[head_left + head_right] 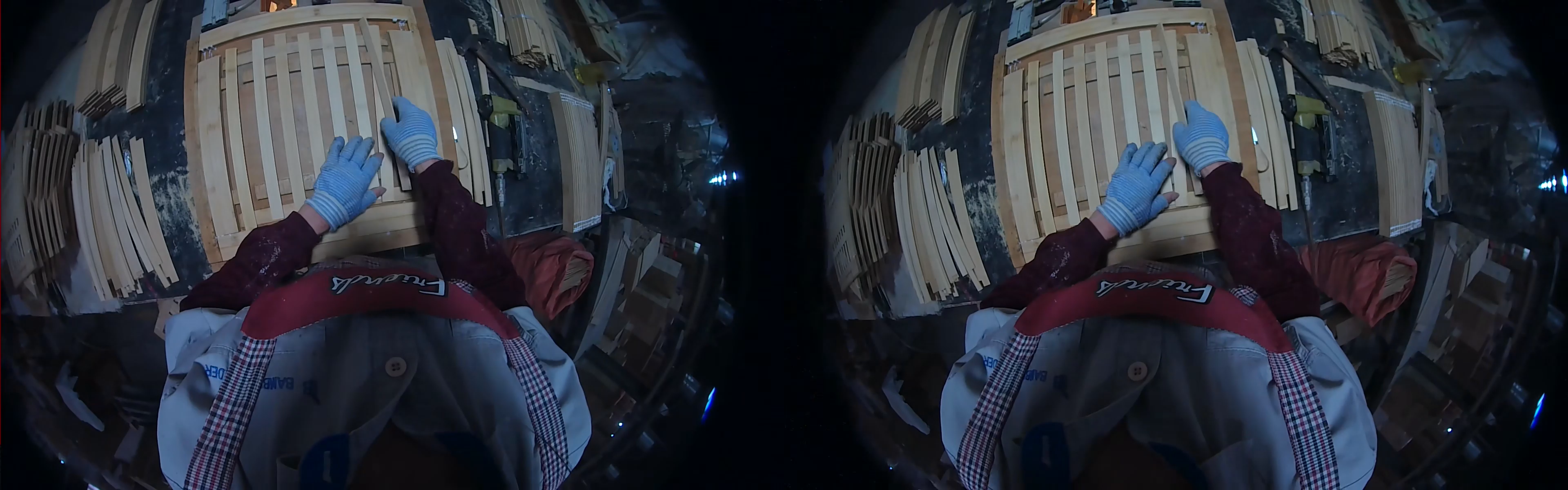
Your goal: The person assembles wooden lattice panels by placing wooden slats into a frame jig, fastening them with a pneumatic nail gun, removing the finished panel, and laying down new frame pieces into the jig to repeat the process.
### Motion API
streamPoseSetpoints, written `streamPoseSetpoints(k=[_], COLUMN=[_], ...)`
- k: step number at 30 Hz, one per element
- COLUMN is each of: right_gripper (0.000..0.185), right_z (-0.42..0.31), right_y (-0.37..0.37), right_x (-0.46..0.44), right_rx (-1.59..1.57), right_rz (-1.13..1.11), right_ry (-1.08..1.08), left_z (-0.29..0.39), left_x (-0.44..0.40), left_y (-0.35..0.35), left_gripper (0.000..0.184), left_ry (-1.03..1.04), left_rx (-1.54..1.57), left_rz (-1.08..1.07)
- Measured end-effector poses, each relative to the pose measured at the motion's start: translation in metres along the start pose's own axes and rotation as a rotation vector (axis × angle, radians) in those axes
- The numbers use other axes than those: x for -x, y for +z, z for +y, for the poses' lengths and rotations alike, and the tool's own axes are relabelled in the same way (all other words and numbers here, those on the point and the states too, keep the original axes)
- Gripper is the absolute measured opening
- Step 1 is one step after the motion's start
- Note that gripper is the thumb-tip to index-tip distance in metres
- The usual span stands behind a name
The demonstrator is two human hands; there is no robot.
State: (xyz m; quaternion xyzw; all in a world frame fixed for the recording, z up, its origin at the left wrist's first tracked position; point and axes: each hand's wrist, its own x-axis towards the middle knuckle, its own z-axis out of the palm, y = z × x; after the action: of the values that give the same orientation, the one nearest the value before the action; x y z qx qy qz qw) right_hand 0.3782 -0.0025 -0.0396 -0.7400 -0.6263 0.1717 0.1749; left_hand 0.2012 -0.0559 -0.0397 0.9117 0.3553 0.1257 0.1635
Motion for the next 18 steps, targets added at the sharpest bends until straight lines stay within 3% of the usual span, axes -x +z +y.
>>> streamPoseSetpoints(k=[1,4,6,7,10,12,15,18], right_gripper=[0.037,0.042,0.041,0.039,0.042,0.043,0.044,0.045], right_z=[-0.001,0.032,0.05,0.066,0.135,0.145,0.196,0.204], right_y=[-0.008,-0.02,-0.048,-0.051,-0.056,-0.07,-0.05,-0.046], right_x=[0.003,0.01,0.015,0.018,0.017,0.023,0.021,0.025], right_rx=[-0.178,-0.469,-0.57,-0.513,-0.445,-0.521,-0.319,-0.413], right_rz=[-0.005,0.124,0.063,0.217,0.241,0.155,0.195,0.049], right_ry=[0.075,0.037,0.163,0.14,0.149,0.197,0.115,0.158], left_z=[0.002,0.002,-0.003,-0.004,-0.007,-0.003,-0.002,-0.001], left_x=[0.0,-0.004,-0.01,-0.015,-0.026,-0.034,-0.035,-0.028], left_y=[-0.002,-0.005,-0.006,-0.011,-0.001,0.001,0.003,0.0], left_gripper=[0.06,0.061,0.062,0.064,0.066,0.066,0.066,0.065], left_ry=[0.009,0.069,0.134,0.177,0.203,0.175,0.171,0.202], left_rx=[0.001,0.009,0.019,0.026,-0.025,-0.039,-0.034,0.009], left_rz=[-0.009,-0.03,-0.047,-0.09,-0.06,-0.093,-0.098,-0.086])
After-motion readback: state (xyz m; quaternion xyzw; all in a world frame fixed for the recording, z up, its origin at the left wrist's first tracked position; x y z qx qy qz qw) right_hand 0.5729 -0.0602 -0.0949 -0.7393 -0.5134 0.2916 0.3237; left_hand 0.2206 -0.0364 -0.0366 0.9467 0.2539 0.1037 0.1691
